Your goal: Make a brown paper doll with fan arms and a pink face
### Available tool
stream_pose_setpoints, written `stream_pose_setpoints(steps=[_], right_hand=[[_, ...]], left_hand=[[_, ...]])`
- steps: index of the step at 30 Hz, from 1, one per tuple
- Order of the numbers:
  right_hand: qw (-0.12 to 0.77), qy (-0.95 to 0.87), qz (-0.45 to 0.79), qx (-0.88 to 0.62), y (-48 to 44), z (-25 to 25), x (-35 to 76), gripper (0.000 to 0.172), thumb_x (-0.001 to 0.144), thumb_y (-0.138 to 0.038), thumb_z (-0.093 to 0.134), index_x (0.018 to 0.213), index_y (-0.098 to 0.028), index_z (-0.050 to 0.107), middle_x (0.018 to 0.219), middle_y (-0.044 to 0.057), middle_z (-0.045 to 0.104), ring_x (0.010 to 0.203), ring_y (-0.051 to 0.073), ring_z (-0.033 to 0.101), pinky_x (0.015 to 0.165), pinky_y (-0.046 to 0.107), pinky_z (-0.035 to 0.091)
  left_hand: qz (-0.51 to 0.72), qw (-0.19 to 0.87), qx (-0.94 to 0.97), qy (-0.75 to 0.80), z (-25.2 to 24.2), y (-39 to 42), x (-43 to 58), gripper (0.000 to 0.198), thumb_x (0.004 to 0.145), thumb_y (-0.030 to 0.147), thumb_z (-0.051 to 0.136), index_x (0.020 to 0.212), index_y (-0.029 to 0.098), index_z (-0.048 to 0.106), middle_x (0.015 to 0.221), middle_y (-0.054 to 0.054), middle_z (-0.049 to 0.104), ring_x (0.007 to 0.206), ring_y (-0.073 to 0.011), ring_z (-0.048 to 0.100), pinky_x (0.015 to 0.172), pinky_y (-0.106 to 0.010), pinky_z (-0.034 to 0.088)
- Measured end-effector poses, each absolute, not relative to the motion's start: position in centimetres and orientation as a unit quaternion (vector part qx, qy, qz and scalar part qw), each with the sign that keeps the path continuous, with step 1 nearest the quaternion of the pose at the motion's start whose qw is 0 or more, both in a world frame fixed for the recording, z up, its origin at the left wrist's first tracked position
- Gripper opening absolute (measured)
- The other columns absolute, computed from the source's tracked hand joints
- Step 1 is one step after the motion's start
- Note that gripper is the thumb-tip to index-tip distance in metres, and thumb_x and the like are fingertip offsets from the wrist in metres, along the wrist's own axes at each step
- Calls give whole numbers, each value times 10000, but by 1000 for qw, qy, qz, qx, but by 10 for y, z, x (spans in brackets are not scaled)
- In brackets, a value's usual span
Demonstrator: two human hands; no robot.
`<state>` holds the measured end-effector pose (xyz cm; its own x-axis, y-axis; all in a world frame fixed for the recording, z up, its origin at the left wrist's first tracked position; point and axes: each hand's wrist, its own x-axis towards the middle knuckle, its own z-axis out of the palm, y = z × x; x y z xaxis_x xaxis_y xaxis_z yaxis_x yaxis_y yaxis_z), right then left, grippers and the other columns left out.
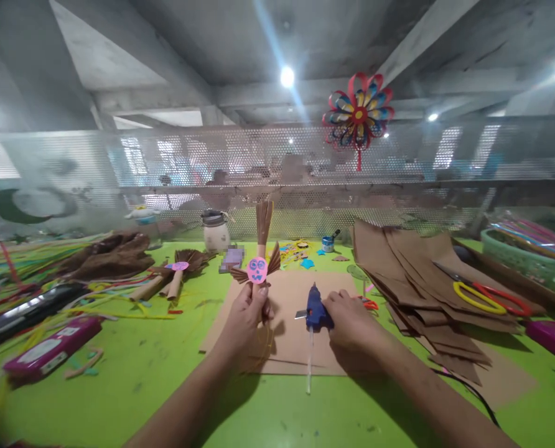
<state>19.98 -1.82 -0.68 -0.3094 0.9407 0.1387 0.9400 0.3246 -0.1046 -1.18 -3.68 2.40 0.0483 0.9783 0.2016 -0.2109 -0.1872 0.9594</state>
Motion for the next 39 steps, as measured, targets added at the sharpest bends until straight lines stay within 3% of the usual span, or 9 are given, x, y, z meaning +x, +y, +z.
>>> stream_pose_setpoints(steps=[3, 6, 12, 15, 24, 39], right_hand=[[114, -793, -46, -597, -20, -11, 191, 252, 636, -49, 489, 839, -137, 610, 925, 131, 581, 903, 258, 468, 725, 325, 296], [194, -771, -1, -606, -24, -4, 188, 196, 687, -109, 495, 841, -148, 610, 924, 127, 586, 876, 251, 485, 717, 325, 323], [414, -691, 318, -500, -43, 22, 197, 291, 779, -412, 521, 916, -173, 615, 889, 94, 631, 859, 253, 555, 659, 315, 408], [461, -642, 448, -417, -53, 26, 198, 392, 812, -506, 479, 915, -159, 630, 863, 111, 637, 810, 239, 580, 639, 312, 423], [408, -666, 439, -444, -63, 29, 198, 440, 835, -546, 423, 759, -197, 680, 909, 93, 650, 853, 236, 574, 739, 341, 445], [403, -689, 397, -452, -64, 28, 196, 442, 858, -539, 378, 725, -190, 614, 757, 74, 620, 731, 201, 537, 653, 310, 413]], left_hand=[[590, 509, 493, 387, 22, -36, -12, 233, 767, 371, 575, 754, 189, 431, 470, 72, 433, 427, -76, 406, 446, -192, 279], [591, 516, 482, 390, 18, -33, -13, 251, 779, 404, 560, 773, 191, 427, 497, 65, 443, 440, -76, 407, 453, -191, 287], [576, 597, 463, 312, 16, -35, -13, 331, 785, 458, 547, 907, 168, 443, 558, 65, 426, 491, -83, 434, 475, -197, 299], [552, 647, 453, 268, 18, -39, -12, 331, 807, 455, 525, 933, 160, 442, 565, 58, 425, 506, -89, 441, 491, -207, 304], [497, 705, 454, 225, 19, -44, -8, 314, 848, 456, 466, 915, 149, 454, 567, 23, 468, 519, -103, 466, 522, -226, 311], [494, 697, 466, 227, 16, -45, -8, 267, 872, 425, 438, 895, 160, 445, 593, 32, 463, 534, -94, 461, 545, -230, 325]])
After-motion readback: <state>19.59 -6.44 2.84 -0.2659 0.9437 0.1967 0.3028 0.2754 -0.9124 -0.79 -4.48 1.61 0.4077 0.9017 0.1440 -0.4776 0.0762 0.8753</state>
